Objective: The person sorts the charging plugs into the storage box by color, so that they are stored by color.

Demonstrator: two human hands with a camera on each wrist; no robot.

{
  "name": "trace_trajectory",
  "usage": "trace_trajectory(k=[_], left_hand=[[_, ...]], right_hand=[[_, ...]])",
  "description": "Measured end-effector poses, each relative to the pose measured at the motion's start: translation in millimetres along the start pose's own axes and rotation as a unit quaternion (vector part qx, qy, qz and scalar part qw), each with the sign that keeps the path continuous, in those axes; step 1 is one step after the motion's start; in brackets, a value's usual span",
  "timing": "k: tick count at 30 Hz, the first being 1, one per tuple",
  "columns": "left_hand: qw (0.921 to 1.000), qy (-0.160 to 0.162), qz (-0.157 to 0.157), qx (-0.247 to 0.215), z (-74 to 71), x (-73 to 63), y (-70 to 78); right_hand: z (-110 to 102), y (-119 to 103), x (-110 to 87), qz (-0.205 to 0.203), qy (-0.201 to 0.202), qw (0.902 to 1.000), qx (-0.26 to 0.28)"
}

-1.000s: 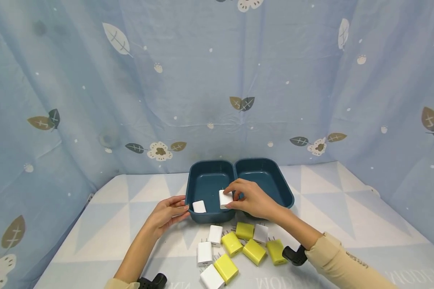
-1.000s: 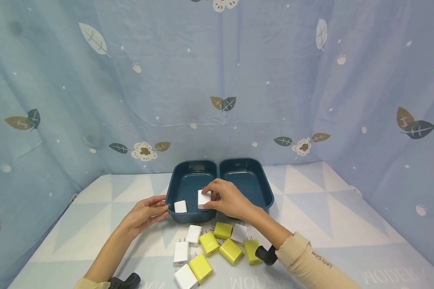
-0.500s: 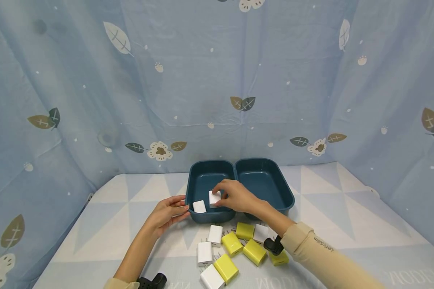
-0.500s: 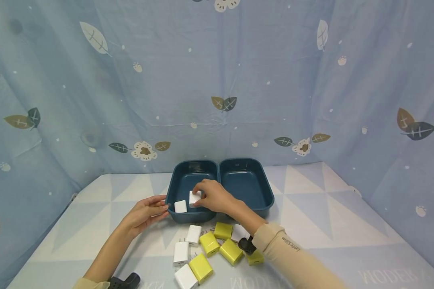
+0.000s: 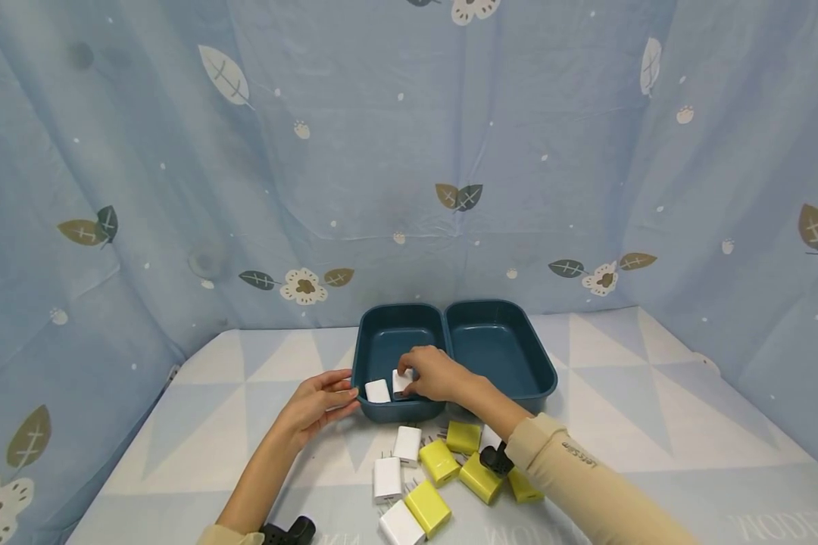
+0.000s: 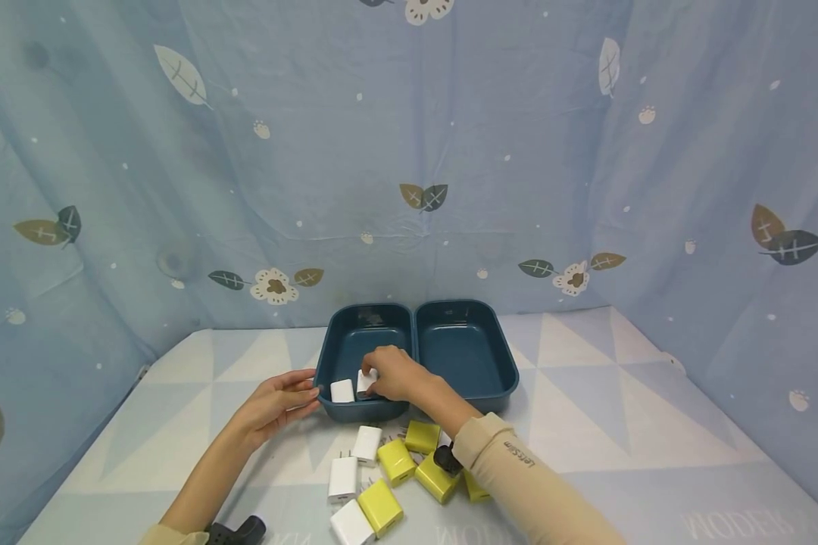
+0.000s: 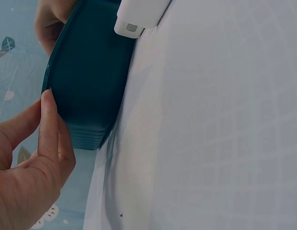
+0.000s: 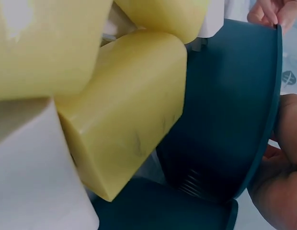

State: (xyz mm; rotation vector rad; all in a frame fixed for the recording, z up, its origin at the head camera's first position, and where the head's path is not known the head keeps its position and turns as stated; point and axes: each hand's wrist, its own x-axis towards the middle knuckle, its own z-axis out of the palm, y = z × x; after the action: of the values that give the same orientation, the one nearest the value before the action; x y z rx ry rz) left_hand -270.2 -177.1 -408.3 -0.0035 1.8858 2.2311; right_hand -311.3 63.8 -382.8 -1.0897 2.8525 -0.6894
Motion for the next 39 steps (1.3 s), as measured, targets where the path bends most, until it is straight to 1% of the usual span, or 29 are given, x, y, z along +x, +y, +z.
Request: trace_trajectory(k=[4, 7, 10, 12, 17, 26, 28, 33, 35, 39], left_hand=[[1.0000, -0.007, 0.002, -0.003, 0.1, -0.5, 0.2], [1.0000, -0.004, 0.000, -0.008, 1.4, -0.5, 0.2], [1.0000, -0.001, -0.003, -0.009, 2.8, 0.2, 0.0], [1.0000, 0.001, -0.004, -0.008, 3.5, 0.6, -0.4], [1.0000, 0.008, -0.004, 0.000, 3.7, 1.7, -1.3], [0.9999, 0.010, -0.007, 0.008, 1.1, 1.1, -0.3], [0.9999, 0.013, -0.008, 0.008, 1.0, 0.5, -0.2], [0.9998, 0.015, -0.008, 0.006, 0.7, 0.1, -0.7], [0.9999, 0.014, -0.007, 0.006, 0.5, 0.4, -0.8], [0.9999, 0.015, -0.004, 0.006, 1.0, 1.3, -1.0]], right_hand=[[2.2, 1.7, 0.6, 0.007, -0.004, 1.0000, -0.004], [3.7, 3.8, 0.1, 0.007, -0.005, 1.0000, -0.003], [3.5, 5.7, -1.7, -0.004, 0.002, 1.0000, 0.009], [2.0, 6.7, -3.8, -0.015, 0.010, 0.9995, 0.026], [-5.6, 7.4, -10.8, -0.039, 0.029, 0.9971, 0.060], [-19.7, -1.2, -30.3, -0.063, 0.029, 0.9952, 0.069], [-21.7, -4.1, -35.3, -0.071, 0.039, 0.9939, 0.074], [-26.8, -14.3, -49.4, -0.064, 0.057, 0.9923, 0.089], [-27.8, -18.5, -55.3, -0.064, 0.054, 0.9920, 0.095], [-27.2, -26.0, -68.3, -0.079, 0.035, 0.9887, 0.122]])
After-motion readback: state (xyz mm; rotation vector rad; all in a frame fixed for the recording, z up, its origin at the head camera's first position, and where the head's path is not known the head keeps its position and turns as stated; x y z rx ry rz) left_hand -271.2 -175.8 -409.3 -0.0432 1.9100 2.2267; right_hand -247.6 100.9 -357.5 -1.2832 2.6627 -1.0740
